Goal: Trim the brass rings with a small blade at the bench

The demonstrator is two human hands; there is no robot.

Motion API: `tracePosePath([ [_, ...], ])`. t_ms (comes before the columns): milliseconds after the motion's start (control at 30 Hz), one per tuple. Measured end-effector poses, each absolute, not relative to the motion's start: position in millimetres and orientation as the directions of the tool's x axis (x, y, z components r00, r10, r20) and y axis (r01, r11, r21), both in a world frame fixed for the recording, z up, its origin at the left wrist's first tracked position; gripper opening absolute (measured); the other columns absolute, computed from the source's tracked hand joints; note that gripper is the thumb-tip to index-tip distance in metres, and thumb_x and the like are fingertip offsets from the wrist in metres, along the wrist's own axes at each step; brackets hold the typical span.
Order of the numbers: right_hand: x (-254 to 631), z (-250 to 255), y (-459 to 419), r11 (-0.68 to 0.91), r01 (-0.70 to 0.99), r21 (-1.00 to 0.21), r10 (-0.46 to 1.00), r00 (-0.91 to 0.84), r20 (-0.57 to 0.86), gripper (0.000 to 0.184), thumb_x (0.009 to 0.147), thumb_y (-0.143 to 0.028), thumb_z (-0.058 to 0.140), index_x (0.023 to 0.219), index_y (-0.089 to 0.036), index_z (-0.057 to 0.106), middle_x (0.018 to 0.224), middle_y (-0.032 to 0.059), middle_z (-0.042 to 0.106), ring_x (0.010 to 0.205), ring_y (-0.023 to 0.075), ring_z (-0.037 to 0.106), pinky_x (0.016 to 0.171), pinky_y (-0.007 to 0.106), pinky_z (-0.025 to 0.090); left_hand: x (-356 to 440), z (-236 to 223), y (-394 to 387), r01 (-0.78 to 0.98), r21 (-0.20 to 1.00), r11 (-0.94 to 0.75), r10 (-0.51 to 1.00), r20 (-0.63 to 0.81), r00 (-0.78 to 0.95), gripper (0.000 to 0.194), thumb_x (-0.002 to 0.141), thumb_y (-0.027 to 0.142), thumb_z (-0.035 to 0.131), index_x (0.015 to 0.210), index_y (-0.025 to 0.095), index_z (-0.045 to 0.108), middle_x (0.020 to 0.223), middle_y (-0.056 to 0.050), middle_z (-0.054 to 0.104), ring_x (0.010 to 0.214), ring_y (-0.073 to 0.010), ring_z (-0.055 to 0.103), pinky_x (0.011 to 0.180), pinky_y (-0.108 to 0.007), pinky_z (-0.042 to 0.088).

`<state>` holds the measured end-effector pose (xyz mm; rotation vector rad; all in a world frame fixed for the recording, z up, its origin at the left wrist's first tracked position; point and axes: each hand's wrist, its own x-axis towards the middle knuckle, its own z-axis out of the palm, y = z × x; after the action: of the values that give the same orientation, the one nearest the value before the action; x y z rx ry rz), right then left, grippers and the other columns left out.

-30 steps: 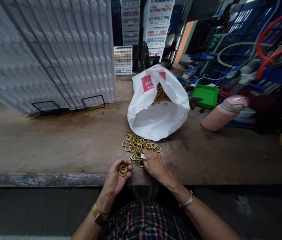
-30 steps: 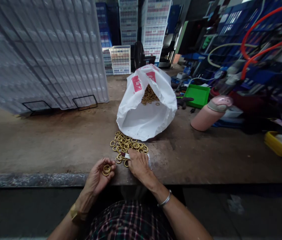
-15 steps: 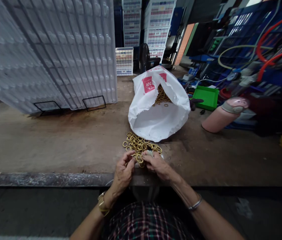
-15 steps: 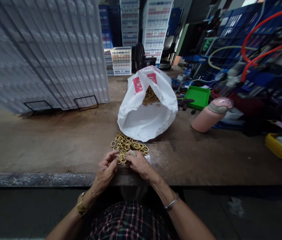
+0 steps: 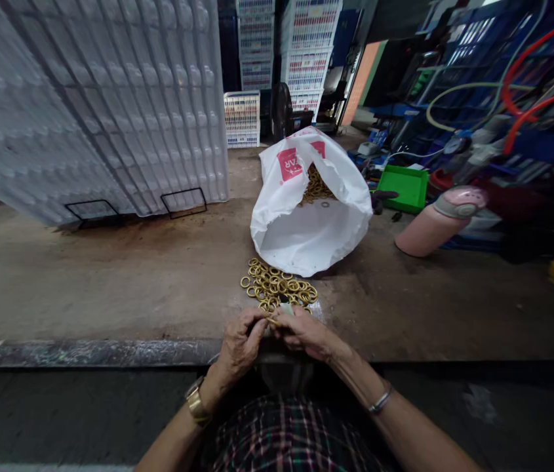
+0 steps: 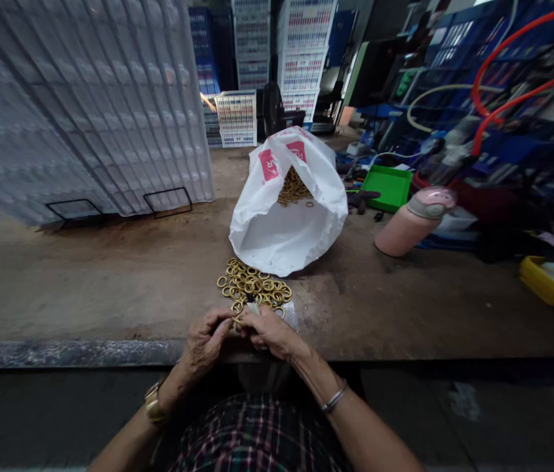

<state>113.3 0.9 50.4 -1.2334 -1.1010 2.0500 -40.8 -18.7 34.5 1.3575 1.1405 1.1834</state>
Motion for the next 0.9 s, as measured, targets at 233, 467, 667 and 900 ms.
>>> tracePosePath([
  [233,111,47,0,-0.047,0.293,-0.955,0.988,-0.128,-0.088,0.022,0.081,-0.038,0.045,0.071,-0.019,0.049,0.057,-0.0058,0.044,0.054,0.0079,0.04,0.052,0.02,0.033,-37,34,-21,0.15,0.982,-0.116,0.993,0.115,0.016,0.009,0.067,0.014,0.065,0.072,0.021,0.069,0.069,-0.003,0.062,0.065,-0.0152,0.052,0.07,-0.024,0.038],
  [467,107,54,-2,0.098,0.443,-0.891,0.984,-0.177,0.02,0.018,0.079,-0.034,0.047,0.07,-0.019,0.051,0.063,-0.0042,0.05,0.06,0.0098,0.045,0.059,0.022,0.035,-30,43,-24,0.08,0.997,-0.012,1.0,0.011,0.013,0.005,0.07,0.023,0.063,0.069,0.019,0.065,0.062,0.0,0.057,0.059,-0.0125,0.047,0.06,-0.021,0.036],
  [667,106,50,-1,0.096,0.456,-0.885,0.985,-0.171,0.019,0.015,0.078,-0.029,0.047,0.068,-0.019,0.051,0.062,-0.0047,0.051,0.061,0.0096,0.046,0.06,0.021,0.035,-27,47,-27,-0.148,0.93,0.336,0.93,-0.302,0.211,0.03,0.076,0.046,0.055,0.071,0.017,0.051,0.048,0.008,0.041,0.036,-0.0038,0.025,0.038,-0.017,0.019],
  [900,106,45,0,0.073,0.425,-0.902,0.983,-0.183,-0.007,0.015,0.08,-0.029,0.045,0.069,-0.019,0.05,0.059,-0.0055,0.048,0.059,0.0093,0.044,0.056,0.019,0.033,-29,41,-28,-0.216,0.908,0.359,0.911,-0.289,0.295,0.033,0.078,0.048,0.051,0.069,0.017,0.047,0.046,0.009,0.036,0.037,-0.0034,0.024,0.036,-0.017,0.017],
])
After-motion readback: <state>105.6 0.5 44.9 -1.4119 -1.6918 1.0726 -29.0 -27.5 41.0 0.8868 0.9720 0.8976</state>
